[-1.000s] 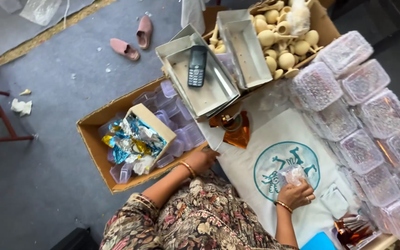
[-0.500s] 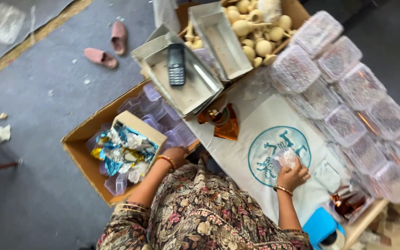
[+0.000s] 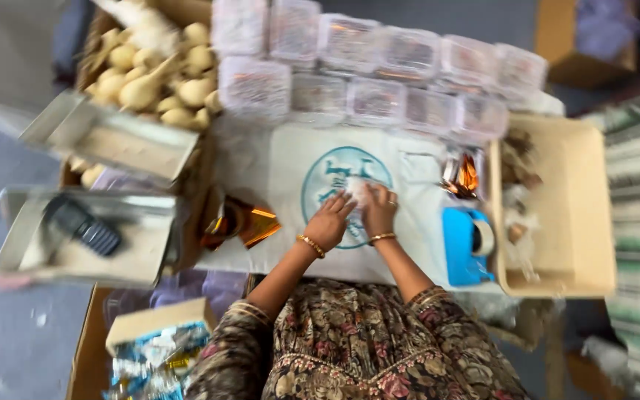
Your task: The person wraps small decorative items in bubble wrap and secures them with tape. They then place the wrapped items into a beige plastic bin. The person also handles a small white cloth and a plastic container during the process.
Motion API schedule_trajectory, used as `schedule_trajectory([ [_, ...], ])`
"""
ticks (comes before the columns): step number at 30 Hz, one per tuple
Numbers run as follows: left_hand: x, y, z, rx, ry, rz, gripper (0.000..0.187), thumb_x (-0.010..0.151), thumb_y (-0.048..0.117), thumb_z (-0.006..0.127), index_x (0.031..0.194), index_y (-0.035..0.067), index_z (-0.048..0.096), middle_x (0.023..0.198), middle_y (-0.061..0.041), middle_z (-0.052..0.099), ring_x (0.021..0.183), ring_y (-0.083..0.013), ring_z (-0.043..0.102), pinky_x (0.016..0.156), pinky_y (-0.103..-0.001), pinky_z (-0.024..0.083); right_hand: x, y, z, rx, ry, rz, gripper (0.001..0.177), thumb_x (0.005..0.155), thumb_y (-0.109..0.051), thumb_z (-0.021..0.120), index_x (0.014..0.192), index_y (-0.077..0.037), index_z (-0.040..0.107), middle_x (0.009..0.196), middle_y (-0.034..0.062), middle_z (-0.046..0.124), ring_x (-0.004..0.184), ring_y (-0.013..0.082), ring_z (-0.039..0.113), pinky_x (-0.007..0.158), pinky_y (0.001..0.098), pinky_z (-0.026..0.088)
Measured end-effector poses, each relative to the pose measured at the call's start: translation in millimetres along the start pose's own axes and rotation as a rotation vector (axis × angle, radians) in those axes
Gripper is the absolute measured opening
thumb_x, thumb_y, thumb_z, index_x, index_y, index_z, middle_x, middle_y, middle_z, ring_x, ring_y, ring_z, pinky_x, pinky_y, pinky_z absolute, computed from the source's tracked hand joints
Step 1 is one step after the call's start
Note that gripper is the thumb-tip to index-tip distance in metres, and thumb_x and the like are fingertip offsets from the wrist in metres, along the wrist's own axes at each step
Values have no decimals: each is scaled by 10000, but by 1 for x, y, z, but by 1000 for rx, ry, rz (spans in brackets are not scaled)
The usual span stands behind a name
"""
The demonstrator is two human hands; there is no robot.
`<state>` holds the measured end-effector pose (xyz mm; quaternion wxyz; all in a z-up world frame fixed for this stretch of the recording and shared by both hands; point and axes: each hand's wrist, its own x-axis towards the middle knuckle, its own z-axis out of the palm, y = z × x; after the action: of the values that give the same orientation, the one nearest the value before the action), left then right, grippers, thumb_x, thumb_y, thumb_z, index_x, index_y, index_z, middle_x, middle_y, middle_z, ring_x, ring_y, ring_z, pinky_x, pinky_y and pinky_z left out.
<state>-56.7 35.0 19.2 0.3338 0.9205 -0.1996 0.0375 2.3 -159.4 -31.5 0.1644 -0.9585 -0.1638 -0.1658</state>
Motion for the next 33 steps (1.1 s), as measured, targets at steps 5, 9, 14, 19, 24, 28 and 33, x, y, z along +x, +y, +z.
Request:
schedule_trajectory([
  [5, 33, 10, 30, 49, -214, 14, 738, 951, 214, 561, 1609, 83, 252, 1698, -128, 187, 1575, -302, 125, 1251, -485, 142, -9, 15, -3, 211, -48, 185, 555, 883, -50, 660, 1408, -191, 553, 1329, 68, 632, 1194, 347, 547, 1029, 447, 459],
  [9, 30, 5, 37, -35, -172, 29, 757, 1004, 291, 509, 1644, 69, 171, 1715, -131, 173, 1592, -318, 115, 1267, -499, 125, -24, 17, -19, 818, -100, 496, 843, 909, 65, 544, 1654, -219, 271, 1437, 33, 671, 1243, 272, 682, 1021, 366, 521],
  [14, 35, 16, 38, 180, -248, 67, 779, 973, 402, 514, 1617, 110, 188, 1694, -178, 126, 1567, -374, 66, 1251, -504, 86, -16, -16, -39, 652, -165, 533, 964, 817, 136, 500, 1648, -221, 164, 1634, 40, 428, 1322, 274, 619, 898, 332, 581],
  [19, 41, 24, 42, 312, -283, 79, 800, 983, 444, 484, 1624, 90, 160, 1687, -186, 97, 1550, -401, 28, 1239, -508, 53, -12, -7, -38, 642, -177, 367, 1113, 702, 167, 601, 1637, -152, 89, 1658, 110, 205, 1445, 371, 399, 972, 363, 537],
  [24, 43, 43, 28, 427, -433, -36, 795, 992, 531, 448, 1623, 132, 176, 1703, -165, 78, 1575, -373, 24, 1270, -474, 63, -24, 37, -45, 957, -121, 482, 717, 847, 145, 567, 1501, -135, 484, 1496, 96, 569, 1262, 213, 667, 987, 295, 593],
  [28, 45, 39, 34, 463, -414, -3, 788, 990, 535, 430, 1619, 143, 164, 1694, -167, 65, 1561, -370, 19, 1253, -470, 64, -80, 74, -107, 831, 48, 455, 341, 952, 66, 650, 1241, -107, 707, 1191, 55, 770, 1044, 162, 765, 834, 258, 633],
  [33, 47, 37, 37, 523, -498, -10, 795, 1007, 571, 357, 1629, 147, 98, 1691, -159, 12, 1545, -360, -29, 1250, -462, 49, -169, 142, -200, 319, 388, 830, 209, 900, -56, 704, 1088, -106, 781, 915, 32, 746, 772, 101, 678, 650, 247, 551],
])
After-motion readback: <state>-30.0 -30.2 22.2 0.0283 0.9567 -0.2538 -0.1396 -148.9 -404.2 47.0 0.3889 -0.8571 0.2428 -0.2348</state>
